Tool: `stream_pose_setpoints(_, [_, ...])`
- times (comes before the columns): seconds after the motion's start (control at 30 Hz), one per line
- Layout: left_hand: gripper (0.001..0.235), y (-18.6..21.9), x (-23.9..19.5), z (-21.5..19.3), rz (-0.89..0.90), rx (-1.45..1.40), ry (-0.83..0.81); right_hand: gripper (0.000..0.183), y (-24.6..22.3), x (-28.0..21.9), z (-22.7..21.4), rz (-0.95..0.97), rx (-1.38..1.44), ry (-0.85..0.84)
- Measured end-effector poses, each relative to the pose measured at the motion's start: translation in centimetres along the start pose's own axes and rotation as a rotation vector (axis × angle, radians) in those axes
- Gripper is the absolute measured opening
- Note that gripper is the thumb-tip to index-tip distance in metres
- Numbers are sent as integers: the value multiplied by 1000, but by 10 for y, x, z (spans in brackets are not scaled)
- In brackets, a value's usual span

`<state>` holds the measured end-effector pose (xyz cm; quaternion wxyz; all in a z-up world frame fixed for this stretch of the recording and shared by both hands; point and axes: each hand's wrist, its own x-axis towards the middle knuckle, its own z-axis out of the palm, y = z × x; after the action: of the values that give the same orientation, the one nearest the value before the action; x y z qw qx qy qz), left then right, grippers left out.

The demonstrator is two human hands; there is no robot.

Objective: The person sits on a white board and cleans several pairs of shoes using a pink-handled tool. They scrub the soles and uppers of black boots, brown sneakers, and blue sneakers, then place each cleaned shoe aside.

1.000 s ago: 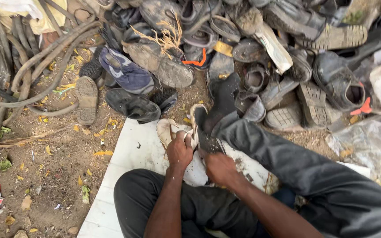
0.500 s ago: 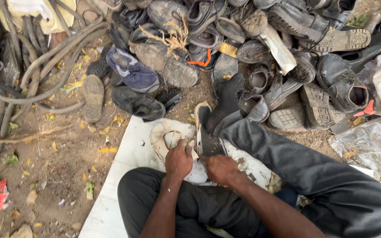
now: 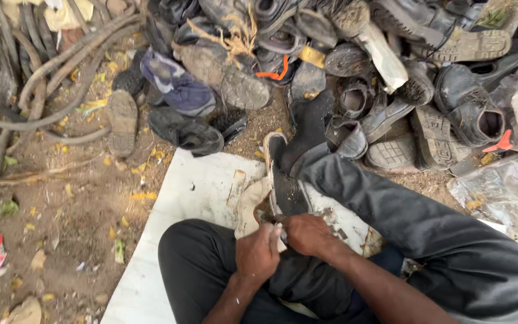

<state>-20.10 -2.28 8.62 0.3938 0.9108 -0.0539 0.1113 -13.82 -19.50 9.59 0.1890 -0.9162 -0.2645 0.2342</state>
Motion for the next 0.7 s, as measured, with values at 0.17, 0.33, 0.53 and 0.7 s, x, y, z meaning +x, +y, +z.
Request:
stream_pose_setpoints(0.17, [15,-8,-29,-36,-75,-201,191,38,31,-94,-1,-88,-94,-94])
stream_pose_setpoints(0.33, [17,-16,-21,-38,-249,-196,425,42,75,-139,-6,309,132,12])
stream_pose_setpoints(0.53, [30,-28,95,-40,-108,-120,699,38,68,-59,8,360,118,44])
stream_pose_setpoints(0.7, [75,-4,113,7,57,8,-67,47,62,-35,31,162,463,376])
